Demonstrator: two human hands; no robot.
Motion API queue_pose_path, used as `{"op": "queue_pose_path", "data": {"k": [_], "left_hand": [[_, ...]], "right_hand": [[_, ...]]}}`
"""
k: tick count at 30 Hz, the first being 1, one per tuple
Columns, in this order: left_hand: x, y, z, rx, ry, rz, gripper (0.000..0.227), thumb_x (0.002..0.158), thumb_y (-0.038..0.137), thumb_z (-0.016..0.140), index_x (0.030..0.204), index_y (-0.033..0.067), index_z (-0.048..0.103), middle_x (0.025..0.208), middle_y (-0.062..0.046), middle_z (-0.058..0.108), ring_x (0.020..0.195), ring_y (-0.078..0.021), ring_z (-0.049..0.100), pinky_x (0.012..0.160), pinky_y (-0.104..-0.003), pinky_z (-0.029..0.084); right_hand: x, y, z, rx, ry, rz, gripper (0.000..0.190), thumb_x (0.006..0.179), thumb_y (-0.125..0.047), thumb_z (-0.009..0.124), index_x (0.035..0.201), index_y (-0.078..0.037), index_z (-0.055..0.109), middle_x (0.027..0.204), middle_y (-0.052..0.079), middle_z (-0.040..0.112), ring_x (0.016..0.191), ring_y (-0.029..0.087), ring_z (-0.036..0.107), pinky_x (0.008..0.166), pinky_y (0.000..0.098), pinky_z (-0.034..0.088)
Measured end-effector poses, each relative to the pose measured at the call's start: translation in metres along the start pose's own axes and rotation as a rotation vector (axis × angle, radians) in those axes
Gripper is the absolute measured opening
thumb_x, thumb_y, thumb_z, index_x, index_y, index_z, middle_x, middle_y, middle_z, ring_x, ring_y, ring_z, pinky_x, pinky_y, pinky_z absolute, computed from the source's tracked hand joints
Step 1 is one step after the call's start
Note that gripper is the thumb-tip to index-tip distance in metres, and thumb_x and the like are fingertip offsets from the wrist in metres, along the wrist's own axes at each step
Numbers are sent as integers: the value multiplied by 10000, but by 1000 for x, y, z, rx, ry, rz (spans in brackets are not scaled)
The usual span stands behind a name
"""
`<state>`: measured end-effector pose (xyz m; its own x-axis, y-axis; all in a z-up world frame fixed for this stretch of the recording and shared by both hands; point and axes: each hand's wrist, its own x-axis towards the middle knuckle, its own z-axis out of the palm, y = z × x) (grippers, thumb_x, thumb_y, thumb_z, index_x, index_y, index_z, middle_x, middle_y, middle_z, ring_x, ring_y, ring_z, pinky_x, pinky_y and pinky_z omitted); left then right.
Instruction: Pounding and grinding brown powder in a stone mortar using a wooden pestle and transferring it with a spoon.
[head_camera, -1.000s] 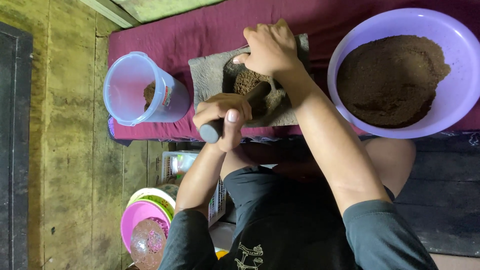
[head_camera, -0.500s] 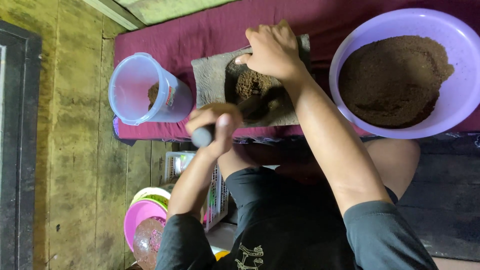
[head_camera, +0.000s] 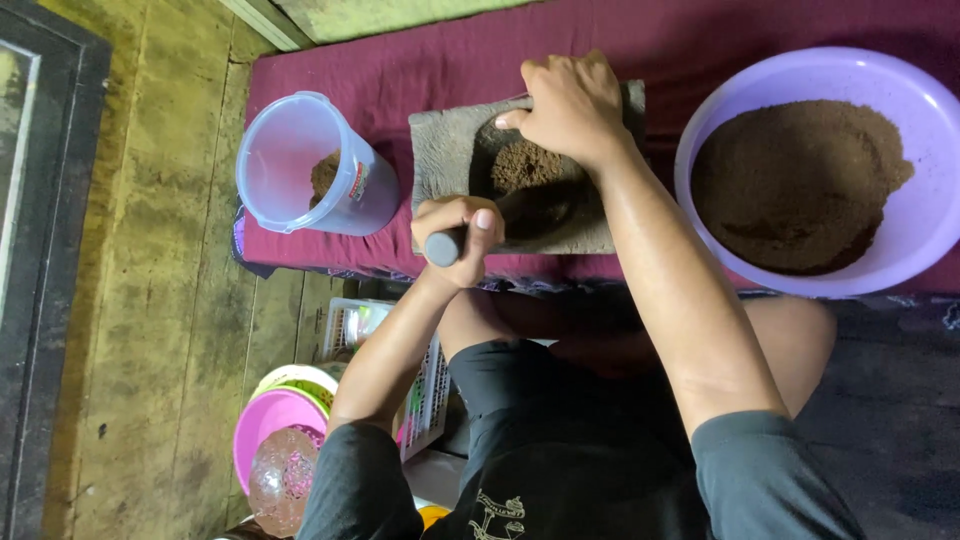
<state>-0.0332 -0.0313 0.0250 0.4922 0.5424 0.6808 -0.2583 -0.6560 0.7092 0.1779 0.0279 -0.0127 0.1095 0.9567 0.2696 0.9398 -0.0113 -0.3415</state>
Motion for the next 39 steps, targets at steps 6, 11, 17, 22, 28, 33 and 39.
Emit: {"op": "queue_pose_path", "data": {"k": [6, 11, 17, 22, 28, 33, 39], "left_hand": [[12, 18, -5, 30, 40, 56, 231, 887, -18, 548, 682, 53, 467, 630, -97, 611, 510, -192, 526, 548, -273, 459], [12, -19, 0, 59, 82, -15, 306, 965, 51, 551, 670, 59, 469, 582, -49, 591, 473, -151, 509, 510, -250, 438], [16, -9, 5, 75, 92, 33, 297, 951, 53, 589, 668, 70, 501, 550, -26, 584, 443, -142, 497, 485, -244, 409], [22, 6, -4, -28, 138, 97, 299, 966, 44, 543, 689, 75, 432, 588, -73, 569, 479, -162, 525, 499, -255, 453], [14, -44, 5, 42, 155, 64, 361, 985, 108, 569, 636, 91, 478, 533, -14, 561, 425, -124, 478, 445, -239, 384], [14, -28, 9, 43, 87, 131, 310, 914, 18, 582, 620, 79, 504, 540, -40, 587, 388, -161, 450, 440, -256, 368], [35, -4, 3, -263, 149, 300, 378, 960, 27, 571, 591, 81, 516, 451, -80, 510, 330, -213, 369, 363, -293, 358]], "right_hand": [[-1, 1, 0, -1, -27, -4, 626, 908, -572, 790, 1069, 26, 702, 947, 198, 714, 841, 371, 657, 902, 570, 403], [9, 6, 8, -63, -47, 6, 629, 914, -648, 786, 949, -25, 705, 830, 136, 705, 724, 322, 643, 858, 532, 431], [7, -1, -3, -49, -87, 18, 578, 934, -569, 764, 1012, 0, 702, 847, 138, 707, 740, 296, 640, 870, 529, 413], [7, -1, -4, -68, -75, 19, 570, 897, -555, 817, 936, 0, 693, 797, 135, 710, 690, 310, 652, 892, 543, 441], [16, 7, 8, -79, -105, 48, 612, 919, -648, 774, 877, -47, 666, 740, 97, 676, 643, 302, 625, 873, 538, 446], [11, -2, -4, -60, -124, 39, 583, 926, -604, 768, 881, -35, 650, 790, 105, 678, 719, 318, 634, 924, 554, 422], [9, -17, -38, 15, -303, 65, 423, 1008, -468, 692, 967, -49, 643, 970, 200, 686, 960, 393, 664, 940, 580, 424]]}}
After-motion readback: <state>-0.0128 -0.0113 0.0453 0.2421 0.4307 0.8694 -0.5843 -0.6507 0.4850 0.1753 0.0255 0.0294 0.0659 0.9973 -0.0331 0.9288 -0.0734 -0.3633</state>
